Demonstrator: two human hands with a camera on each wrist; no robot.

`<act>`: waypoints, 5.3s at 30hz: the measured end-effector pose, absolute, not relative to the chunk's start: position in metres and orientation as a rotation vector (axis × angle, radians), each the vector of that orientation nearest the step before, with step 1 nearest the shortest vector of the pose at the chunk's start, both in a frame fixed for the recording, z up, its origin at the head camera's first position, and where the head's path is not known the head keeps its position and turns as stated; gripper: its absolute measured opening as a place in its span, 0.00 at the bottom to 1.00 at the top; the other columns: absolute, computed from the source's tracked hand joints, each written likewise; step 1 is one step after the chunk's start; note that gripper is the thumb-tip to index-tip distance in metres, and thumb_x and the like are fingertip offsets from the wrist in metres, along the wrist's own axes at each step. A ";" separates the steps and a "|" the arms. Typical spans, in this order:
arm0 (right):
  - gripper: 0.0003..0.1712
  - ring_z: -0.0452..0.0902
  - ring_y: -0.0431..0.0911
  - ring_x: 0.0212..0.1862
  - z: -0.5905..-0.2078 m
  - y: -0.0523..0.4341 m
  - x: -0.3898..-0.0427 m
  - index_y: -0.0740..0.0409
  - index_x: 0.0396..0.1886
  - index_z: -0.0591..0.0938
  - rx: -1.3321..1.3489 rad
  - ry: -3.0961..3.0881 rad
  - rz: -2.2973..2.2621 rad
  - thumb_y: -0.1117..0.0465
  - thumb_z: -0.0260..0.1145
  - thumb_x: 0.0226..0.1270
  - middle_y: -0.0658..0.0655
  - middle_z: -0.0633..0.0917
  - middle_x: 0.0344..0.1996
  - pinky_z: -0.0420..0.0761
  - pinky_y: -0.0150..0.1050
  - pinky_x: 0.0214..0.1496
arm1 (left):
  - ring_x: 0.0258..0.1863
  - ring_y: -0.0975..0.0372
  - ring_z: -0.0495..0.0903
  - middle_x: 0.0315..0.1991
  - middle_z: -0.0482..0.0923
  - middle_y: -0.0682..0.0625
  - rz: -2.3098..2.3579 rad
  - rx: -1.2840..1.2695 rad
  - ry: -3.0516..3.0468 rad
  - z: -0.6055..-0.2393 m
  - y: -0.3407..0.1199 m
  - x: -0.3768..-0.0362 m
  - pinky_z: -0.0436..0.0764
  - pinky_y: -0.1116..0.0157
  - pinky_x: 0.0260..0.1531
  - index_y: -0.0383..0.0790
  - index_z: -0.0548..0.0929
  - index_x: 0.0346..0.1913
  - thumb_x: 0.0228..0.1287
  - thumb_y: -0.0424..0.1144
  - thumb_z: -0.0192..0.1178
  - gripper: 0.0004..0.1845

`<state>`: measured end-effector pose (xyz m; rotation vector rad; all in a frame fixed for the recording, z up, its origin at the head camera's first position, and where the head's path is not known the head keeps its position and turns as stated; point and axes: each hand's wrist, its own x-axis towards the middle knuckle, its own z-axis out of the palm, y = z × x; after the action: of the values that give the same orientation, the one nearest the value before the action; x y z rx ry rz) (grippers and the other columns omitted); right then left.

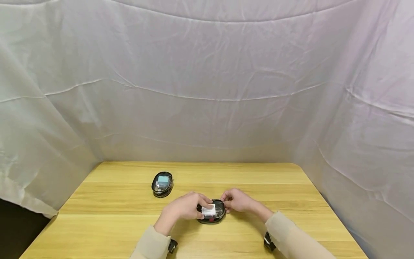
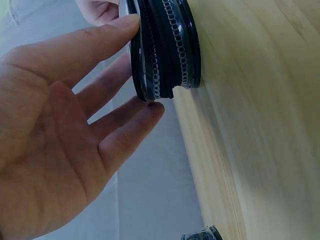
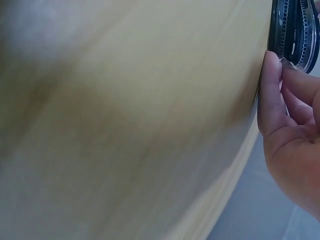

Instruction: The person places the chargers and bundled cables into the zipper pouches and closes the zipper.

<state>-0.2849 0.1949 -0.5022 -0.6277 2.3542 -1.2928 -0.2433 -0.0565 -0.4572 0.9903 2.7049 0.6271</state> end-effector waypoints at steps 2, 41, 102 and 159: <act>0.05 0.82 0.43 0.28 -0.502 0.195 -0.284 0.68 0.37 0.83 -0.628 2.371 -1.275 0.77 0.62 0.70 0.55 0.83 0.29 0.88 0.36 0.34 | 0.66 0.51 0.77 0.63 0.83 0.55 0.617 0.993 2.715 -0.458 -0.056 -0.243 0.65 0.44 0.74 0.46 0.90 0.56 0.56 0.32 0.76 0.23; 0.03 0.82 0.45 0.29 -0.494 0.202 -0.271 0.73 0.36 0.80 -0.615 2.372 -1.224 0.75 0.64 0.71 0.58 0.83 0.29 0.89 0.38 0.35 | 0.66 0.50 0.76 0.62 0.83 0.59 0.635 0.841 2.731 -0.455 -0.050 -0.234 0.74 0.48 0.69 0.48 0.90 0.56 0.54 0.29 0.75 0.24; 0.09 0.80 0.46 0.28 -0.488 0.200 -0.253 0.66 0.28 0.81 -0.583 2.557 -1.141 0.79 0.62 0.65 0.56 0.81 0.24 0.88 0.38 0.30 | 0.58 0.61 0.82 0.57 0.85 0.60 0.507 0.955 2.791 -0.455 -0.049 -0.235 0.81 0.59 0.61 0.50 0.91 0.54 0.53 0.49 0.80 0.23; 0.07 0.81 0.45 0.27 -0.484 0.200 -0.254 0.64 0.29 0.82 -0.620 2.534 -1.085 0.74 0.67 0.69 0.55 0.82 0.25 0.87 0.37 0.29 | 0.62 0.64 0.79 0.62 0.82 0.65 0.574 1.104 2.753 -0.467 -0.044 -0.243 0.83 0.63 0.55 0.56 0.91 0.53 0.58 0.45 0.77 0.18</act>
<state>-0.2540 0.1997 -0.4839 -0.6202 2.5339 -1.0847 -0.2427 -0.0438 -0.4671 1.1040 2.7527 0.5736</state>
